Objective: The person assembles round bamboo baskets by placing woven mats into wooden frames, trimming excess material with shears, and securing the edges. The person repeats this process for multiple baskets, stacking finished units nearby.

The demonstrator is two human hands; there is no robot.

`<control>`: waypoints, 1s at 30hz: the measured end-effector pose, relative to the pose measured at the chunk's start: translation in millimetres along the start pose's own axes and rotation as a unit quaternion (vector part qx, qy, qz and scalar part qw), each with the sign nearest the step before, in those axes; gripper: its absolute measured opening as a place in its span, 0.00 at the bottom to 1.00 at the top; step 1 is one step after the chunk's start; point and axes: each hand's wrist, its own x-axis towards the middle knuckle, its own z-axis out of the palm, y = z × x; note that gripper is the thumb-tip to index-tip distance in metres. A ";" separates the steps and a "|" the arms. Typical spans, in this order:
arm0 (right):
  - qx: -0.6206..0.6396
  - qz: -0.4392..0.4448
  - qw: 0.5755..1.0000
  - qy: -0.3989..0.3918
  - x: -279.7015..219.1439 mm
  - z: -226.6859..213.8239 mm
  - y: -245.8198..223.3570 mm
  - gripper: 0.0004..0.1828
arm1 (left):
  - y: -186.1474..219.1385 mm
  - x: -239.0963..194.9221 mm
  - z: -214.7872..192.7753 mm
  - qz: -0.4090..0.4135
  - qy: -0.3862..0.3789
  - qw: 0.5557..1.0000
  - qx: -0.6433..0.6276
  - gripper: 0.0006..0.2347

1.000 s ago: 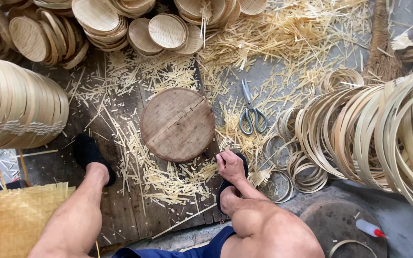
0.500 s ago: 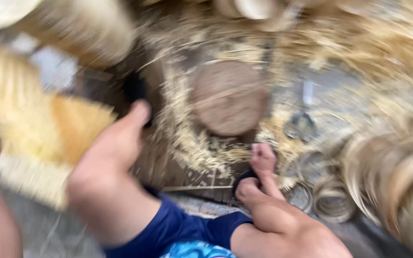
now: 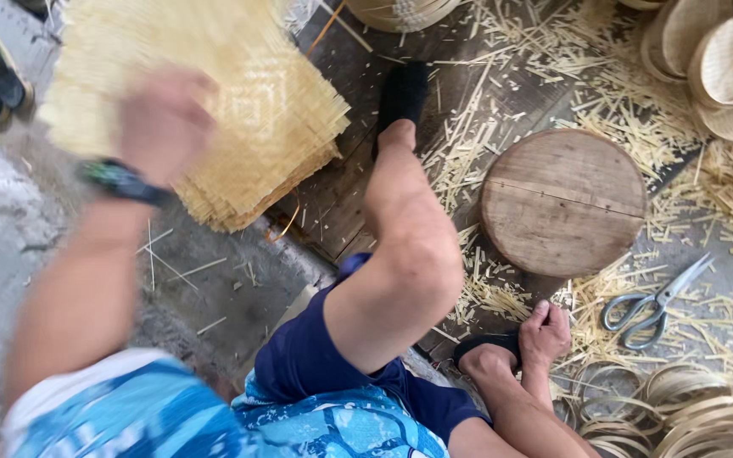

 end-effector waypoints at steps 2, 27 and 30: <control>-0.004 0.000 1.000 -0.014 -1.1 -2.5 1.7 0.10 | 18.8 -13.8 59.0 -0.124 -0.149 0.981 -0.026 0.10; -0.032 -0.029 0.998 -0.038 2.1 -1.4 5.2 0.08 | -46.5 -25.7 113.7 -0.160 -0.249 0.947 0.121 0.12; -0.028 -0.033 0.998 -0.041 0.1 -3.0 9.0 0.09 | -47.0 -11.5 25.2 -0.346 -0.007 0.938 -0.031 0.13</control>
